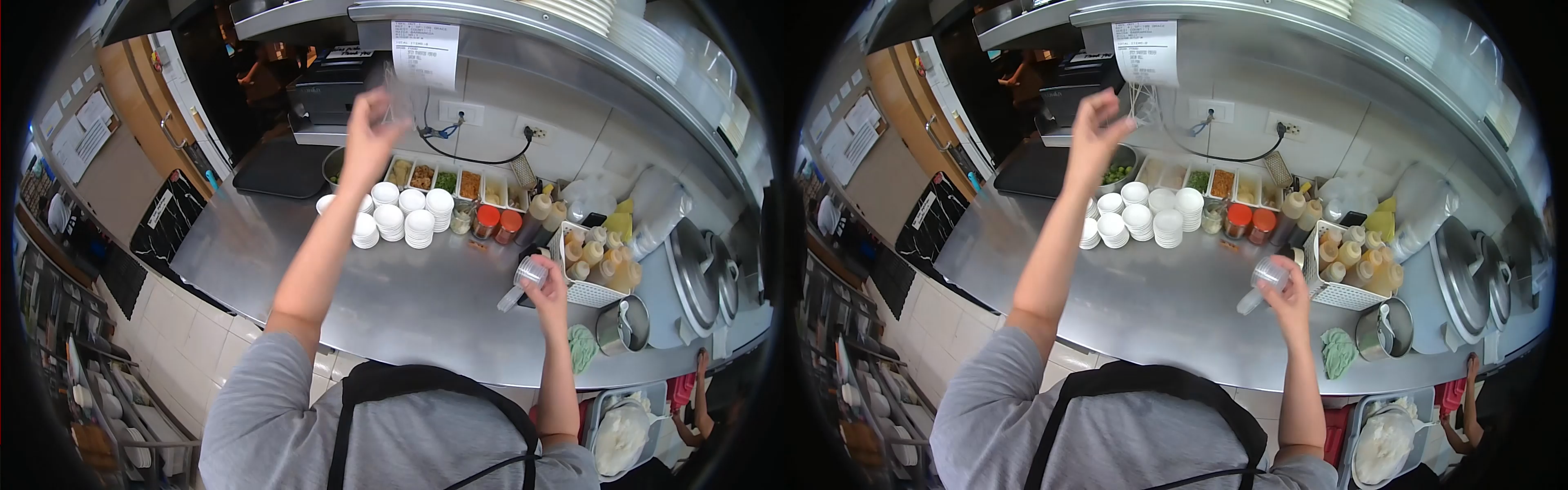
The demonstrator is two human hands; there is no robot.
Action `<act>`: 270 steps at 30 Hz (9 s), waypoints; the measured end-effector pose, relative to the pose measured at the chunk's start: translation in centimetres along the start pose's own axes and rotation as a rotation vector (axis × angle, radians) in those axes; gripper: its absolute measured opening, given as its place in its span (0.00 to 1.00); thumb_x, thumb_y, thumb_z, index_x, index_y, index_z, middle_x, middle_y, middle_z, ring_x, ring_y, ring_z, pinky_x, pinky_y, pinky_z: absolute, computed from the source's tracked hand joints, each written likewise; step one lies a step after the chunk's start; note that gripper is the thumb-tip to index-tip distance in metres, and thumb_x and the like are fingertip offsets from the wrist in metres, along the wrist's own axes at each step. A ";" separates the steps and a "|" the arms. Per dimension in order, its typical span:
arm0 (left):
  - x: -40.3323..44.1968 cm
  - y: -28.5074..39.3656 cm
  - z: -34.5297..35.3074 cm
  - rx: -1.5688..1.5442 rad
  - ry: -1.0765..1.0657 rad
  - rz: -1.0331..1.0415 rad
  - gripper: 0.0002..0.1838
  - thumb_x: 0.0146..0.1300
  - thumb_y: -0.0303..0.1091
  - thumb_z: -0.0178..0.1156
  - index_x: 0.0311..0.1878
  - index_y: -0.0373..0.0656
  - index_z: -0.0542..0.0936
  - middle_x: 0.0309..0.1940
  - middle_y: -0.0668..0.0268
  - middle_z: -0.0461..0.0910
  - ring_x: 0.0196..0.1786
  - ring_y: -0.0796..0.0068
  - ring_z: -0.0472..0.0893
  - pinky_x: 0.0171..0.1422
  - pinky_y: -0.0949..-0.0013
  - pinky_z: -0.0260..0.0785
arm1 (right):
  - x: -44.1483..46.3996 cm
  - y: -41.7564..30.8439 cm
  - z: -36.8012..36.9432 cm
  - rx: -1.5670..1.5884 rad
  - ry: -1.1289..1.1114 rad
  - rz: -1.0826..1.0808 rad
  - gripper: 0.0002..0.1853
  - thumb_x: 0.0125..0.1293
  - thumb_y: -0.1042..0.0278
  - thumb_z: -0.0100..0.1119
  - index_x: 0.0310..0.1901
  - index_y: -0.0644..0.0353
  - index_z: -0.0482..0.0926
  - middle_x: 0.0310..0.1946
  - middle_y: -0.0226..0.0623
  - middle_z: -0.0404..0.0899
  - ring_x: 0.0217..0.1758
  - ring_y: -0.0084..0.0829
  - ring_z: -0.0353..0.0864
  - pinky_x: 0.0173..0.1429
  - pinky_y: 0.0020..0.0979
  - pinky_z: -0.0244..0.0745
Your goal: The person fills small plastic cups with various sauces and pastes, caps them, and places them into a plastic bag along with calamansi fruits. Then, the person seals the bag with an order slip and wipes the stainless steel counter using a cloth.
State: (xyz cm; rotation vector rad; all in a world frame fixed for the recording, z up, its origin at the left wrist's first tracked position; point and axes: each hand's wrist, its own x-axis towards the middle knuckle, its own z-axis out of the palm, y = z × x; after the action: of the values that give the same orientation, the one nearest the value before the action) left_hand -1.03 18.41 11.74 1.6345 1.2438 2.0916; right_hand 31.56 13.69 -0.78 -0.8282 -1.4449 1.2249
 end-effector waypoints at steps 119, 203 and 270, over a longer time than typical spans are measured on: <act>-28.4 -6.8 1.2 0.306 -0.676 -0.450 0.26 0.39 0.23 0.64 0.47 0.36 0.74 0.40 0.59 0.74 0.43 0.67 0.76 0.45 0.68 0.72 | -5.6 10.7 10.0 -0.551 -0.163 0.173 0.19 0.42 0.70 0.52 0.39 0.69 0.74 0.35 0.55 0.75 0.40 0.53 0.75 0.46 0.43 0.70; -26.2 -7.8 -2.5 -0.665 -0.537 -1.285 0.19 0.58 0.27 0.56 0.53 0.41 0.66 0.42 0.64 0.74 0.41 0.73 0.78 0.42 0.72 0.75 | -3.3 12.1 10.1 -0.303 -0.081 0.158 0.07 0.46 0.84 0.61 0.25 0.63 0.74 0.20 0.27 0.75 0.23 0.14 0.71 0.28 0.17 0.67; -24.3 -10.2 -1.2 -0.234 -0.853 -1.146 0.23 0.51 0.36 0.64 0.51 0.39 0.74 0.34 0.67 0.79 0.30 0.80 0.76 0.32 0.77 0.66 | -0.2 13.8 7.1 -0.150 -0.284 0.390 0.03 0.53 0.79 0.58 0.29 0.63 0.75 0.23 0.28 0.76 0.25 0.16 0.71 0.28 0.19 0.66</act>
State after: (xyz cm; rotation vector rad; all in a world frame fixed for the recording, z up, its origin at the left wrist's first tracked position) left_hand 3.47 9.24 -12.57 1.0348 1.1024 0.6872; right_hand 23.28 14.98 -13.80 -1.1098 -1.6687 1.5907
